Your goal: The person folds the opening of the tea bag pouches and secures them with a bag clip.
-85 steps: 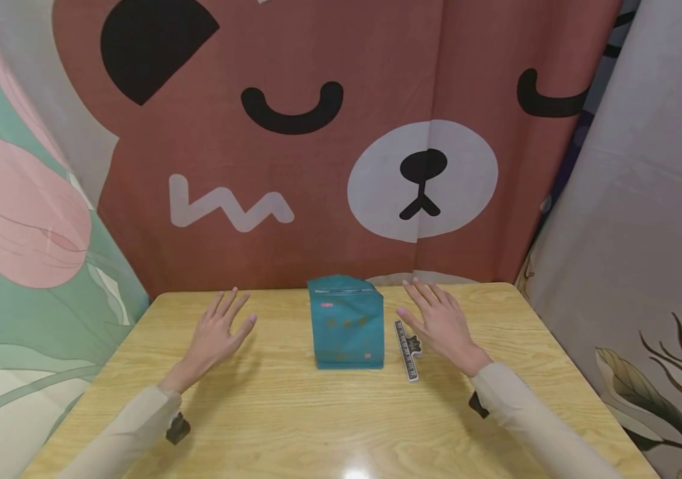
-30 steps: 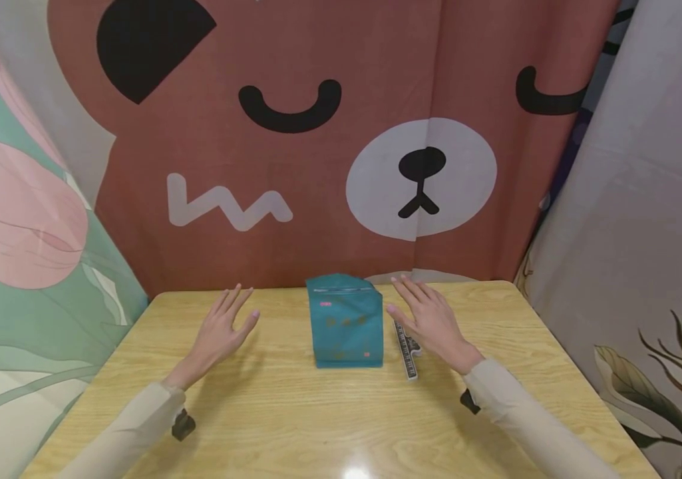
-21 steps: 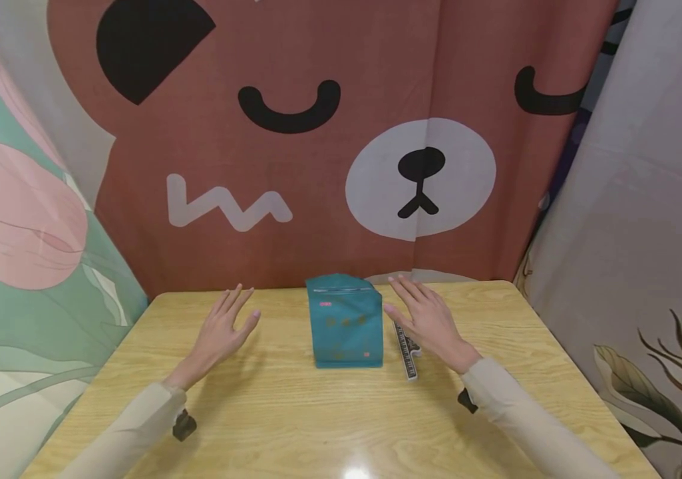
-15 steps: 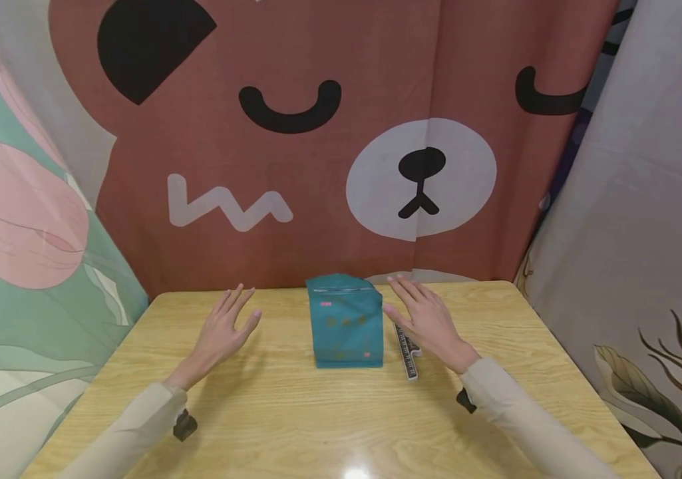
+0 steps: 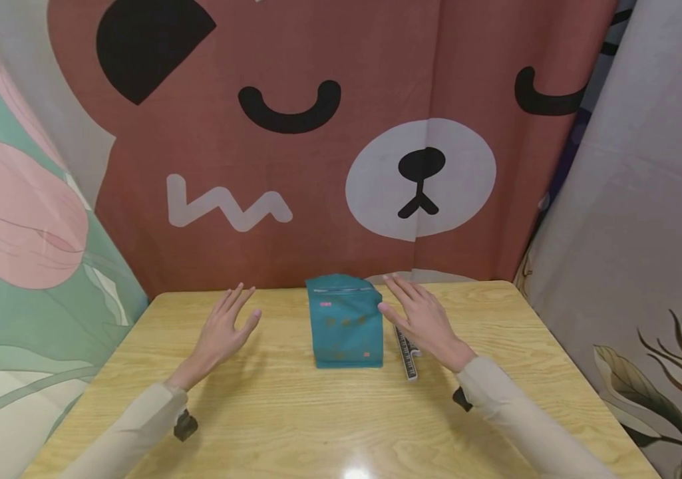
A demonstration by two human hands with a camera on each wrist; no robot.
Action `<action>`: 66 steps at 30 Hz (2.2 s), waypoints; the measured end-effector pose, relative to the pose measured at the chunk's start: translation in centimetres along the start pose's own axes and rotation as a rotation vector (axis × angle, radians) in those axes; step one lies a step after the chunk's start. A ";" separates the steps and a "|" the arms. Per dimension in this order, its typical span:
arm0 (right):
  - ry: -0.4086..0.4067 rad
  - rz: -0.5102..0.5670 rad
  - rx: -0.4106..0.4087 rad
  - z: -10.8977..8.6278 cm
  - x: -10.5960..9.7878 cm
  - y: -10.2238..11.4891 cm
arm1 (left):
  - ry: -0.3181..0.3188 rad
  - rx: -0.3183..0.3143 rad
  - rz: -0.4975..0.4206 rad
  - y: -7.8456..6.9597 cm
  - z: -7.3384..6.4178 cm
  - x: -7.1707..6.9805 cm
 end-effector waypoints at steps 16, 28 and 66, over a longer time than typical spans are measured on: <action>-0.020 0.006 -0.001 0.6 -0.3 0.5 | 0.019 -0.001 -0.028 -0.3 0.0 0.0; -0.021 0.021 -0.003 1.0 -0.2 0.7 | 0.038 -0.005 -0.038 -0.4 0.0 0.2; -0.194 0.038 -0.082 2.4 -1.5 2.7 | 0.034 0.053 -0.083 -2.8 0.3 0.2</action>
Point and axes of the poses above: each hand's wrist, its own z-axis towards the middle knuckle, its own x-axis out of the palm, y = z × x, the point moved 9 cm from there along z, towards the middle knuckle, and after that the axes turned 13 degrees about -x, right-handed, at the moved point
